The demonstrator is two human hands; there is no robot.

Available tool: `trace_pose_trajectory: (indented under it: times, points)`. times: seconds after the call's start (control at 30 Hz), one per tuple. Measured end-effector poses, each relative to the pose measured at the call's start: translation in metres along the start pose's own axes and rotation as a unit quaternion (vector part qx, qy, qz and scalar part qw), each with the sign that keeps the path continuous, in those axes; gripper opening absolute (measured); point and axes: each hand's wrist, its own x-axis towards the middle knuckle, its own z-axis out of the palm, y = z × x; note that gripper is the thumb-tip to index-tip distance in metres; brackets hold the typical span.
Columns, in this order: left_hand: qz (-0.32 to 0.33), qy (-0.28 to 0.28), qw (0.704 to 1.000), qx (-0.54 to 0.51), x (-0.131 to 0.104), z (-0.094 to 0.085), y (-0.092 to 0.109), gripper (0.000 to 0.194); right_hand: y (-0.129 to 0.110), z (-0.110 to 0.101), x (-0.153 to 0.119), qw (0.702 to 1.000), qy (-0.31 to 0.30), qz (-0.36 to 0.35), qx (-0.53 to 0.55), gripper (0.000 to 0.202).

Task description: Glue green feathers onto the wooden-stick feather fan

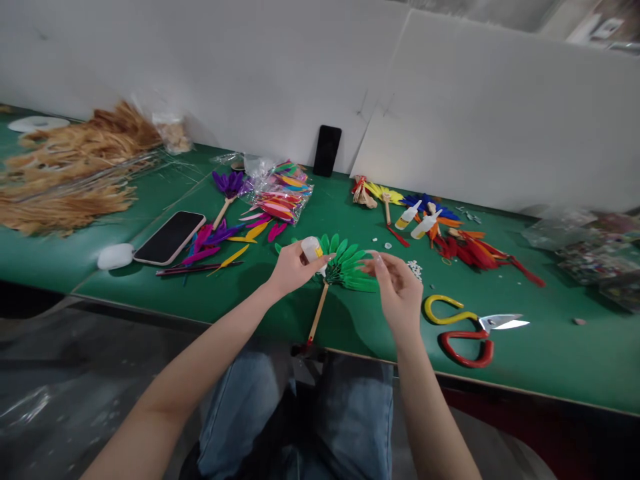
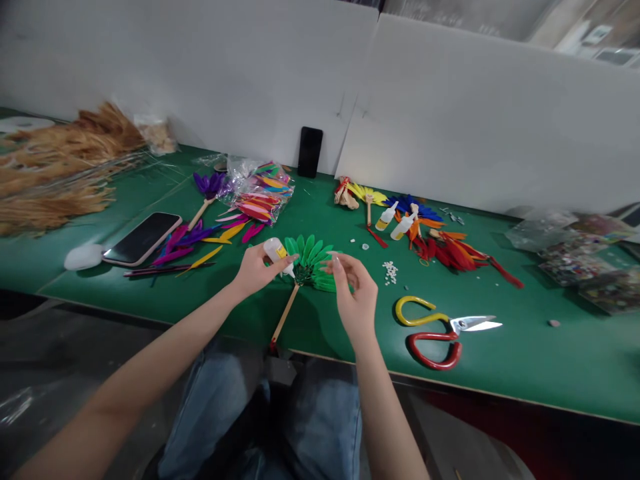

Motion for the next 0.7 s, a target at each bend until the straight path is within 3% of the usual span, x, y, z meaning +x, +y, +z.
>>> trace_pose_trajectory:
  times: [0.2, 0.4, 0.7]
  points:
    - [-0.016, -0.04, 0.999, -0.004, -0.002, 0.003, -0.001, 0.034, 0.01, -0.009, -0.036, 0.998, 0.049, 0.029, -0.025, 0.019]
    - [0.007, -0.035, 0.999, 0.012, -0.004, 0.001, 0.003, 0.032, 0.012, -0.008, -0.072, 0.996, -0.03, 0.025, -0.083, 0.014]
    - [0.013, -0.035, 0.999, -0.023, -0.006, 0.0, 0.009, 0.031, 0.014, -0.013, -0.08, 0.995, -0.031, 0.035, -0.09, 0.015]
